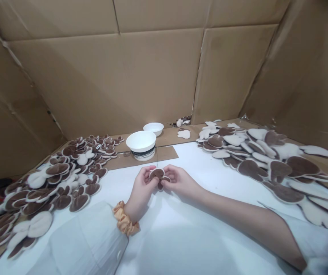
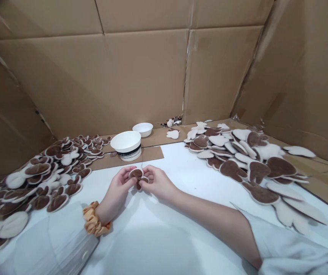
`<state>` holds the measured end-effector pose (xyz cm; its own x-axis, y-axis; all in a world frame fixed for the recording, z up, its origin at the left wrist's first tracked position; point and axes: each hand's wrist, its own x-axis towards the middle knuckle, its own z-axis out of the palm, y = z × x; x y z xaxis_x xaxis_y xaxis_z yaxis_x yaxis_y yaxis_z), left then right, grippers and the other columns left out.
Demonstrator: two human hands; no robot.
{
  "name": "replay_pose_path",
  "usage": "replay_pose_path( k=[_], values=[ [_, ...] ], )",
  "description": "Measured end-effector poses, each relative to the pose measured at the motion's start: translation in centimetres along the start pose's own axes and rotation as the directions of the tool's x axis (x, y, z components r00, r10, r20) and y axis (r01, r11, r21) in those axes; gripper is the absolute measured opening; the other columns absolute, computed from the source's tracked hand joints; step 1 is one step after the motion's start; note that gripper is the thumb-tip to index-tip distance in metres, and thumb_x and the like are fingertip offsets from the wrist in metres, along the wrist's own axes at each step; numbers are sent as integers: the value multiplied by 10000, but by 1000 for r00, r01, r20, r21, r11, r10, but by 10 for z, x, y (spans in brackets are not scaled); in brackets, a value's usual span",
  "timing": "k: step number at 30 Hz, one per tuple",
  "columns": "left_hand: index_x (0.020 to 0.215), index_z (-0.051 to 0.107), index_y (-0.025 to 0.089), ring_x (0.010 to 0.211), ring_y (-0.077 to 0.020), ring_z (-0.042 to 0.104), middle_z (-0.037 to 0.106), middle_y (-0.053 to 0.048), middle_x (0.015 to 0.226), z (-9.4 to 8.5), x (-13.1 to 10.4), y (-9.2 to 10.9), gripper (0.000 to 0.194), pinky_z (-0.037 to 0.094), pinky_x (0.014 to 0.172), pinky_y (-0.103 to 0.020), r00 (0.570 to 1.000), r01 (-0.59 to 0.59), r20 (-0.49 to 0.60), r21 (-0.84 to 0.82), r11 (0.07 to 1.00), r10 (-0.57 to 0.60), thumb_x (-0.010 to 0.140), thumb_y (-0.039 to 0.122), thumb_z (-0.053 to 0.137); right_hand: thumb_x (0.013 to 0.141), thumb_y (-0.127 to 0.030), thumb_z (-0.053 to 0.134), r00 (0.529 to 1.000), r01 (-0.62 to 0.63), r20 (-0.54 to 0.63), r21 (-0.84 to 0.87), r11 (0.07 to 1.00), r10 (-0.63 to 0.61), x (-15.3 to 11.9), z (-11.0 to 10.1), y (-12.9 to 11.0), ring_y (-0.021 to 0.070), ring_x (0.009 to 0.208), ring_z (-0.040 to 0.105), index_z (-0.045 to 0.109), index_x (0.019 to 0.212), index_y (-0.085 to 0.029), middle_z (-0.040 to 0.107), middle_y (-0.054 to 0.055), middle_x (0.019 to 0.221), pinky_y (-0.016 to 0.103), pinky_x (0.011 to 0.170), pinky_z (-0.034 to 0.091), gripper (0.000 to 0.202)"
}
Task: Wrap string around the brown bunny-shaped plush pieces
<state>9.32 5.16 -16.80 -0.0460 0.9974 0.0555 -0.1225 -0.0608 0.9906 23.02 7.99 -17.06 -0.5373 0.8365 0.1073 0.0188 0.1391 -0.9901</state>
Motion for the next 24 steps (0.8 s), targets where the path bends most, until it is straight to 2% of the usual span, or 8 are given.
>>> replay_pose_path(
  k=[3,7,13,19,24],
  values=[
    [955,440,137,758,-145,541,563,-47,861,2,-2,1,378,425,654,-226,1000,6,28,21,1000,-7,612,169,594,675,-153,527,998,5,-62,-46,999,-8,0,0,1,135,691,580,510,828,-131,585,40,776,237,608,444,156],
    [916,450,139,683,-133,536,562,-12,749,3,-3,4,375,410,625,-215,999,35,1,34,999,-35,574,152,601,642,-136,540,996,-16,-90,-98,995,7,-1,1,-4,118,653,558,530,786,-130,585,28,752,220,583,431,144],
    [924,450,140,567,-129,527,562,9,634,4,-4,9,382,389,534,-205,995,77,-61,7,997,-76,563,141,573,637,-90,496,995,-47,-91,1,999,46,-5,7,-12,108,577,546,488,756,-145,562,-3,633,227,574,421,131],
    [955,442,119,565,-141,547,605,-29,632,-1,0,6,350,410,558,-227,994,79,-68,-18,997,-80,624,175,541,694,-151,471,995,-9,-97,53,999,14,-6,9,-13,94,565,502,491,799,-136,544,4,668,235,561,412,108],
    [977,447,126,566,-131,522,573,-6,612,-1,0,5,327,378,540,-217,998,45,-54,40,998,-43,682,237,532,700,-200,491,985,-44,-158,125,991,64,-4,7,-13,91,548,475,474,820,-140,513,-17,611,225,539,390,135]
  ],
)
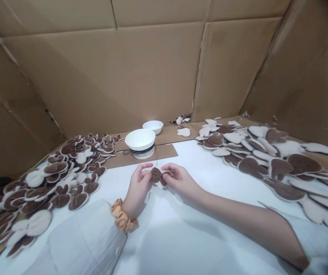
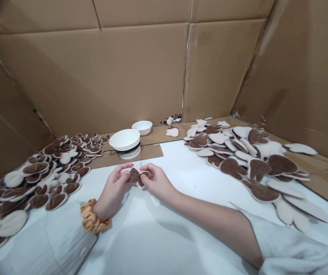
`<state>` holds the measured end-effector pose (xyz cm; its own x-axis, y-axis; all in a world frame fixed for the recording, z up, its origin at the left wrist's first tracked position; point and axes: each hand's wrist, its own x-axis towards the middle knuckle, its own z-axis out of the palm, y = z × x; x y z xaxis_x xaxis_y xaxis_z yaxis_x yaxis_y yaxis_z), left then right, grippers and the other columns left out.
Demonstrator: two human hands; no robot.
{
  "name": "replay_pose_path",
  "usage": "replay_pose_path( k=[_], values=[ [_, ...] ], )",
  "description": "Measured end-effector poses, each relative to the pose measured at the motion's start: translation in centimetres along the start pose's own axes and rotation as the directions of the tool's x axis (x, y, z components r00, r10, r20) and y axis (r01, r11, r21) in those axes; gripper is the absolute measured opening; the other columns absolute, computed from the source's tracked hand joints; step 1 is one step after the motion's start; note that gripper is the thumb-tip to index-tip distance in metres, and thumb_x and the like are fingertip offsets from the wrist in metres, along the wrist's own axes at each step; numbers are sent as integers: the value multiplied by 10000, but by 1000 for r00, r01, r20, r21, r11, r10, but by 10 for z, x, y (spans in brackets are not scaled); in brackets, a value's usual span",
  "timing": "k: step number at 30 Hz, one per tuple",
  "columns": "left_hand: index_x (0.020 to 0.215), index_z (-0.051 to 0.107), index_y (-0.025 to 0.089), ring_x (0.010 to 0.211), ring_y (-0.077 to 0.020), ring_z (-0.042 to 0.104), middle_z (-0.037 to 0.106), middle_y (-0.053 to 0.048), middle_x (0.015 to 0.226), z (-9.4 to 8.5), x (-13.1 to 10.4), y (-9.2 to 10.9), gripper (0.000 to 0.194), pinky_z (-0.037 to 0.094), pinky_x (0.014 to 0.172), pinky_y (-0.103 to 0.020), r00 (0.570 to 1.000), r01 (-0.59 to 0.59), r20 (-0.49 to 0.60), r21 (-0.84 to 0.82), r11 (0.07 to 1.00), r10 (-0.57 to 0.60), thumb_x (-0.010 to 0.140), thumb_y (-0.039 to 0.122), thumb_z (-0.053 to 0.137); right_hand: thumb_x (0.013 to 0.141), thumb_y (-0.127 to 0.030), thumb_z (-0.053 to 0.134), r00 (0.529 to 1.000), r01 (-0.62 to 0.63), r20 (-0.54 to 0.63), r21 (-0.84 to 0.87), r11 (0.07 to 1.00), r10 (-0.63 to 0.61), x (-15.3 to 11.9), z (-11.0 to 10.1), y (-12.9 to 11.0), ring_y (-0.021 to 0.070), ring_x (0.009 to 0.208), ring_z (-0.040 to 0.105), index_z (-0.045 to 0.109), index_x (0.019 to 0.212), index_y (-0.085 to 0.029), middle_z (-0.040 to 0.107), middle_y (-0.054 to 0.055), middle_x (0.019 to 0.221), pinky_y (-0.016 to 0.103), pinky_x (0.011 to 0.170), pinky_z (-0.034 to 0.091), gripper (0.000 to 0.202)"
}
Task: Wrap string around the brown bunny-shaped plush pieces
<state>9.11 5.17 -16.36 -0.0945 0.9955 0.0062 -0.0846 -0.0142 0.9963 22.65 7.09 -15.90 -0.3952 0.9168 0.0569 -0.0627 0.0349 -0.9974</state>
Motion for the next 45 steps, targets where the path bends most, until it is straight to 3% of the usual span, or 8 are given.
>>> replay_pose_path(
  k=[5,11,18,26,34,40,45],
  values=[
    [999,417,142,781,-155,536,562,-49,854,3,-2,-1,396,405,677,-245,997,-53,65,-3,999,53,663,250,596,722,-273,504,1000,-10,-1,40,999,10,0,-1,2,92,562,465,459,849,-156,496,-21,627,210,516,369,178],
    [992,411,149,731,-143,548,559,-13,778,4,-4,1,432,402,669,-233,998,1,70,-23,1000,0,615,171,621,699,-195,537,994,61,95,9,998,-62,-3,1,8,91,622,473,458,857,-162,534,4,749,206,534,360,181],
    [955,426,126,645,-130,551,584,-17,709,5,-5,3,402,402,622,-225,999,33,24,-38,999,-32,596,130,607,617,-166,580,999,-31,28,36,999,30,0,2,6,100,632,478,455,757,-147,497,-13,688,224,571,359,189],
    [970,414,144,633,-140,564,591,-23,718,5,-6,0,404,417,608,-232,999,32,13,-34,999,-32,620,175,611,584,-204,627,990,-141,22,201,969,140,-1,2,9,85,575,432,424,674,-156,467,-33,628,215,540,293,227],
    [982,400,160,681,-148,562,549,-6,715,8,-6,-4,415,429,634,-244,1000,-15,19,-18,1000,15,616,154,596,595,-133,514,985,-166,-12,225,960,173,-4,1,9,74,523,349,476,581,-136,419,-35,540,227,528,246,41],
    [952,410,150,655,-136,560,556,-5,707,10,-7,0,390,428,610,-226,1000,-13,5,-37,999,14,610,158,598,596,-141,486,980,-176,-50,246,953,194,-2,1,13,98,541,402,492,542,-132,456,-2,532,245,554,301,55],
    [993,392,156,659,-141,558,558,-14,733,10,-9,0,413,428,592,-232,999,7,42,49,999,-10,639,208,599,608,-153,491,975,-172,-91,257,951,201,-2,1,14,96,521,419,516,559,-125,486,6,540,250,560,325,61]
  ],
)
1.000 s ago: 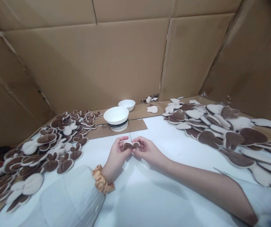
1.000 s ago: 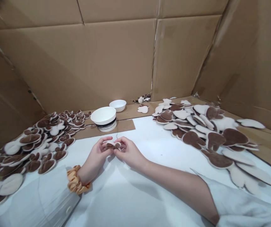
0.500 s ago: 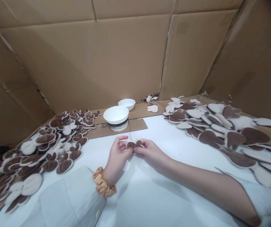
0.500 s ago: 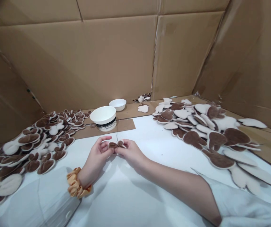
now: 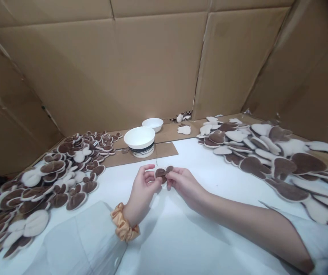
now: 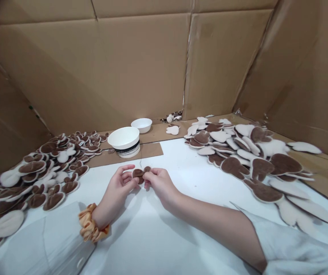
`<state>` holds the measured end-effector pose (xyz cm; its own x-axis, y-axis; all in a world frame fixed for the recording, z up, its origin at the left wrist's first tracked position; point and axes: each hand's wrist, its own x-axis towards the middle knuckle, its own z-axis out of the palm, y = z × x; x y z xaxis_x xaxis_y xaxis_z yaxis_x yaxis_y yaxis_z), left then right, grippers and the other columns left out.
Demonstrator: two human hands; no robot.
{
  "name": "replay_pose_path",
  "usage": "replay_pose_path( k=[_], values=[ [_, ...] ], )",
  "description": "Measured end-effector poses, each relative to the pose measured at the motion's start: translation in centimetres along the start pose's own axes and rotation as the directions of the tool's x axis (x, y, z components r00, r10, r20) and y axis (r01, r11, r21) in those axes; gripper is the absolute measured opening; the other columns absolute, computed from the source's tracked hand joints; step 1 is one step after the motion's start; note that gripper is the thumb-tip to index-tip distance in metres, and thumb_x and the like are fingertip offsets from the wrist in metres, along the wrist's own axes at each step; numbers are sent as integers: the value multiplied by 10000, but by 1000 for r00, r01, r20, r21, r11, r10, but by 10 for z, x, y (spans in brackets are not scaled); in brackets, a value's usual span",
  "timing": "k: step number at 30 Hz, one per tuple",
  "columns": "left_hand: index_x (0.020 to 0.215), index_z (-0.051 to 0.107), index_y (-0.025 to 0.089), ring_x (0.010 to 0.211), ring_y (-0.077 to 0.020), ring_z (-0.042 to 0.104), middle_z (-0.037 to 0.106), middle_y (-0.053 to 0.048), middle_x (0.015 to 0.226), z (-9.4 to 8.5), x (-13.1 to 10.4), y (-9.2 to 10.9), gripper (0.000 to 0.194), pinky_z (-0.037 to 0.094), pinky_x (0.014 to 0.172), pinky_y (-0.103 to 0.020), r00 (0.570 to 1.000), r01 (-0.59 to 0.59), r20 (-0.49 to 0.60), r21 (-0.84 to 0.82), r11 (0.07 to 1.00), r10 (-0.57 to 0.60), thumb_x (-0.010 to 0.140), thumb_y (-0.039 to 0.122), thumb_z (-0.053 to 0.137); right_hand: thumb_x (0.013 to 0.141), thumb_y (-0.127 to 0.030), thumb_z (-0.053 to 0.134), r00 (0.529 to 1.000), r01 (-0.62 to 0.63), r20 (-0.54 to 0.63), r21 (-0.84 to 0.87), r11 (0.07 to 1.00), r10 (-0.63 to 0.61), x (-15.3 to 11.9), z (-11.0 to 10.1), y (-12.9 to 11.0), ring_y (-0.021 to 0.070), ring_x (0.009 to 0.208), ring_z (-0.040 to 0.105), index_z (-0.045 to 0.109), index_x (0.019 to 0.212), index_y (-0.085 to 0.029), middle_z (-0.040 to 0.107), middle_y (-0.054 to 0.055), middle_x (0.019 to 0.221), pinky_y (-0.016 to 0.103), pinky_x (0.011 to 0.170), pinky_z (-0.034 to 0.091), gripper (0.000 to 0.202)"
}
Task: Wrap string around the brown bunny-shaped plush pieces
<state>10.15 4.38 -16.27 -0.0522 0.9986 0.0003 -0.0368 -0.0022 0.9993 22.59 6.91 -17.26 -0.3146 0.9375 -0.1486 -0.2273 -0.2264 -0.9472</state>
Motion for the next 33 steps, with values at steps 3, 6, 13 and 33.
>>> replay_pose_path(
  k=[3,6,13,33],
  values=[
    [997,394,166,691,-142,556,555,-21,779,0,-1,-2,411,437,619,-242,999,-43,20,5,999,43,644,207,599,610,-134,500,997,7,74,24,1000,-9,0,0,-1,88,536,428,523,595,-122,503,7,588,237,562,331,31],
    [990,400,165,686,-135,556,565,-24,795,-1,-1,-2,400,430,618,-233,999,-49,5,-2,999,49,638,178,588,595,-115,524,984,-23,179,72,997,10,2,0,-2,80,539,437,516,612,-124,496,-5,595,224,553,336,21],
    [938,407,165,603,-120,536,555,10,687,0,0,1,364,399,561,-203,999,-21,-46,-24,999,20,610,127,561,614,-119,505,986,-81,152,43,996,73,1,-1,-4,83,491,453,518,583,-112,488,1,525,222,506,352,34],
    [1027,372,212,658,-132,553,542,15,707,-4,0,0,360,424,609,-218,993,-117,19,6,993,117,707,151,525,634,-161,580,971,-40,237,60,997,24,3,-3,-4,83,499,451,476,652,-139,482,-25,546,219,488,325,107]
  ],
)
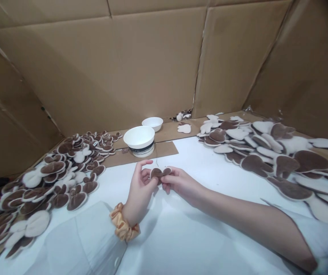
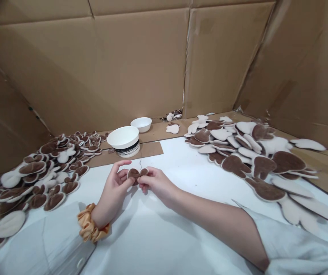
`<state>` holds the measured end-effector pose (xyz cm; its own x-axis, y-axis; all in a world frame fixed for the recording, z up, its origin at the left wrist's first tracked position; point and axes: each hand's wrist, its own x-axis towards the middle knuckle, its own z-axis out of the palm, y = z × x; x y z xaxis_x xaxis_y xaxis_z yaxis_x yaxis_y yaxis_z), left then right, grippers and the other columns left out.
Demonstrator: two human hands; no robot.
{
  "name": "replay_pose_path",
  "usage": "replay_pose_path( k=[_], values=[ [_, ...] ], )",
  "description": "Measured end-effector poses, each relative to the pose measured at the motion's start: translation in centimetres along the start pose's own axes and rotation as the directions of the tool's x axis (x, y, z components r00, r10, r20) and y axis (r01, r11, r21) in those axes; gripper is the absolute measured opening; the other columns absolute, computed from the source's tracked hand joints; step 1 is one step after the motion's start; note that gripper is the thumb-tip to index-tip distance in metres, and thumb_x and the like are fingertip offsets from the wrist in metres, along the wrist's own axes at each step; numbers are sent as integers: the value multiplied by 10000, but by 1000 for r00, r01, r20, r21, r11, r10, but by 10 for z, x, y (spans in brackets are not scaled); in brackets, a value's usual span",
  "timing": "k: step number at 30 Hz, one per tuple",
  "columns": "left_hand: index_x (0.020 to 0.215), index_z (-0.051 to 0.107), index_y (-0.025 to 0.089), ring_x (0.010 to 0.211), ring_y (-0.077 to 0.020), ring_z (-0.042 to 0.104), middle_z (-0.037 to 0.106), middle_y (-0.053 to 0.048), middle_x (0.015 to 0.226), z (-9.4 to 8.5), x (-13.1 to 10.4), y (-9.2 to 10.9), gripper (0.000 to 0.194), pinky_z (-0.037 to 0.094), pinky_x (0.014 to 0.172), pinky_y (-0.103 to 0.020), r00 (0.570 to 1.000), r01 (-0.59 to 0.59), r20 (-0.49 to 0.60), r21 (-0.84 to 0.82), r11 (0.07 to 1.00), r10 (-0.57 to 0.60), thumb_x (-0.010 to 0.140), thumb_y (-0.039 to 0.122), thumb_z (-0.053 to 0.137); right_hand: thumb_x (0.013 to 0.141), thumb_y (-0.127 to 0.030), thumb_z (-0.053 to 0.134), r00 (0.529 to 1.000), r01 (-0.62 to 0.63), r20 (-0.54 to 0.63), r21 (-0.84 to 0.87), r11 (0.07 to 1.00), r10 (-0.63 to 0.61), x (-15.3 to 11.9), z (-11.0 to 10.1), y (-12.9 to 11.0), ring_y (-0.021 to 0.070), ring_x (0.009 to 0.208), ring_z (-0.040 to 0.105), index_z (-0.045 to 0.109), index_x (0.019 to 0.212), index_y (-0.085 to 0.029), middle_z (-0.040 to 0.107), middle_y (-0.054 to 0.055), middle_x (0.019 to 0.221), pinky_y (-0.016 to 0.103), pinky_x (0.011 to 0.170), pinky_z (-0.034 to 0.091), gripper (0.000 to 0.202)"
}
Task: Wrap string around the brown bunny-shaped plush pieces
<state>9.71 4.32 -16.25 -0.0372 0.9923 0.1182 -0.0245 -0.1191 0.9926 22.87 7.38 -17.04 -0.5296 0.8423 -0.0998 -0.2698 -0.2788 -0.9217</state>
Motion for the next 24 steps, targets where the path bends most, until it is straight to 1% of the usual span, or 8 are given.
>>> replay_pose_path(
  k=[3,5,7,11,14,18,21,24],
  values=[
    [1032,370,218,634,-146,572,557,14,694,0,-1,4,356,441,605,-240,1000,-10,-2,-2,1000,10,713,156,516,640,-190,604,999,-9,40,46,999,7,0,0,-2,90,534,471,485,691,-142,510,-12,605,223,502,342,138],
    [1014,370,213,607,-147,574,558,16,674,0,-3,7,341,444,585,-240,1000,-27,-4,1,1000,27,711,157,515,649,-197,600,997,8,75,46,999,-12,0,-1,-3,96,560,487,497,709,-138,531,4,649,233,526,356,133],
    [983,366,204,588,-144,570,556,16,656,2,-4,9,317,447,574,-239,999,-46,-11,-7,999,46,706,149,509,650,-185,588,996,27,89,38,999,-31,1,-1,-3,100,564,493,503,693,-134,531,7,647,239,540,359,107],
    [953,369,198,585,-130,555,530,32,629,4,-6,11,320,438,570,-218,994,-89,-59,1,996,89,677,104,498,626,-135,553,998,39,43,41,998,-41,1,1,-3,91,529,467,493,639,-136,505,-8,584,230,524,335,62],
    [953,392,195,591,-115,542,487,47,621,3,-4,8,309,421,561,-192,991,-92,-94,25,995,94,679,102,502,622,-116,529,998,56,24,64,996,-57,0,1,-2,84,509,444,484,643,-141,481,-21,559,225,509,322,55],
    [1032,370,204,657,-120,549,540,9,737,-1,-2,4,317,439,622,-217,996,-83,-16,25,996,83,740,136,472,640,-127,535,998,61,8,63,996,-61,2,-1,-2,81,500,436,480,687,-147,472,-29,562,221,486,312,74],
    [1056,381,217,727,-136,563,555,-29,861,-3,-2,3,306,447,664,-242,991,-135,-1,85,987,135,768,167,472,661,-169,564,998,53,23,50,997,-54,3,-3,-2,84,500,439,477,707,-152,478,-30,557,220,475,317,100],
    [990,451,205,784,-153,566,565,-40,890,-3,-3,2,230,445,699,-251,980,-195,-5,144,970,198,764,179,491,655,-222,605,998,34,60,46,998,-36,3,-2,-2,89,517,455,486,690,-140,493,-15,579,228,485,343,149]
  ],
)
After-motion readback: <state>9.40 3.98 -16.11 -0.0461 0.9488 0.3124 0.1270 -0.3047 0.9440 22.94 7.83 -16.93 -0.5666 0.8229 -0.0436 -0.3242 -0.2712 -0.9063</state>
